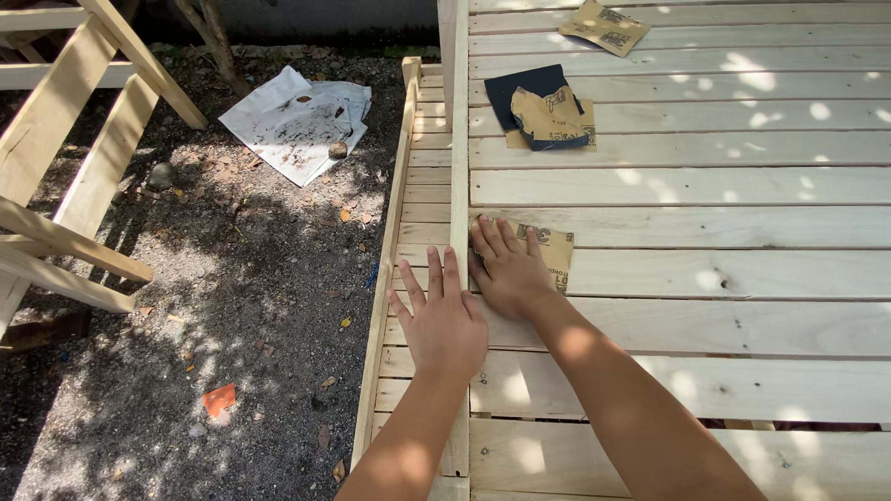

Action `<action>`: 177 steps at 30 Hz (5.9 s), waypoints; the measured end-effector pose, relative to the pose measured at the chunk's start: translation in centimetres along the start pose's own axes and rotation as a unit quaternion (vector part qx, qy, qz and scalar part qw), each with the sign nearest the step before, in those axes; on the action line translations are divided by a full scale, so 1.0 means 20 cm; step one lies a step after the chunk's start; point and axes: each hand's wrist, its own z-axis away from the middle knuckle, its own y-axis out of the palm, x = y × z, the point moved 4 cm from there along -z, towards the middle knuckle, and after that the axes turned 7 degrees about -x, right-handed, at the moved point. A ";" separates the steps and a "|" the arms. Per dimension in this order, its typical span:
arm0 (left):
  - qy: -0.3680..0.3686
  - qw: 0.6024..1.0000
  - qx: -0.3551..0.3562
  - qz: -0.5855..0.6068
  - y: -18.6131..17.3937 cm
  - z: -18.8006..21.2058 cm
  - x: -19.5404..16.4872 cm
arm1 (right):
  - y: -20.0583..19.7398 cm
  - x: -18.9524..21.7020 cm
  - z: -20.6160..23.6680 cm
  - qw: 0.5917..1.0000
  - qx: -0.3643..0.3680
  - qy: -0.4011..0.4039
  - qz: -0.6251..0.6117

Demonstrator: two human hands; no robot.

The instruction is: The person sands the slatted wooden surface of an outdoor furniture frame by hand, rubbing a sheet of sandpaper back and forth across the planks. They move the sandpaper progressively across different boards, smoothing the wood surface section by section.

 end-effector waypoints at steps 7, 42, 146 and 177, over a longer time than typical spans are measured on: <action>0.023 0.999 -0.012 -0.031 -0.05 0.00 -0.01 | 0.09 0.03 0.35 0.997 -0.046 -0.063 0.006; 0.097 0.995 0.024 -0.018 0.30 0.07 -0.21 | 0.09 -0.30 0.23 1.000 -0.027 0.012 0.009; 0.147 0.984 0.076 -0.059 0.29 0.09 -0.30 | 0.05 -0.67 0.73 0.998 -0.039 0.027 0.031; 0.100 0.993 0.049 -0.034 0.28 0.05 -0.19 | 0.09 -0.23 0.81 0.998 -0.056 -0.020 0.021</action>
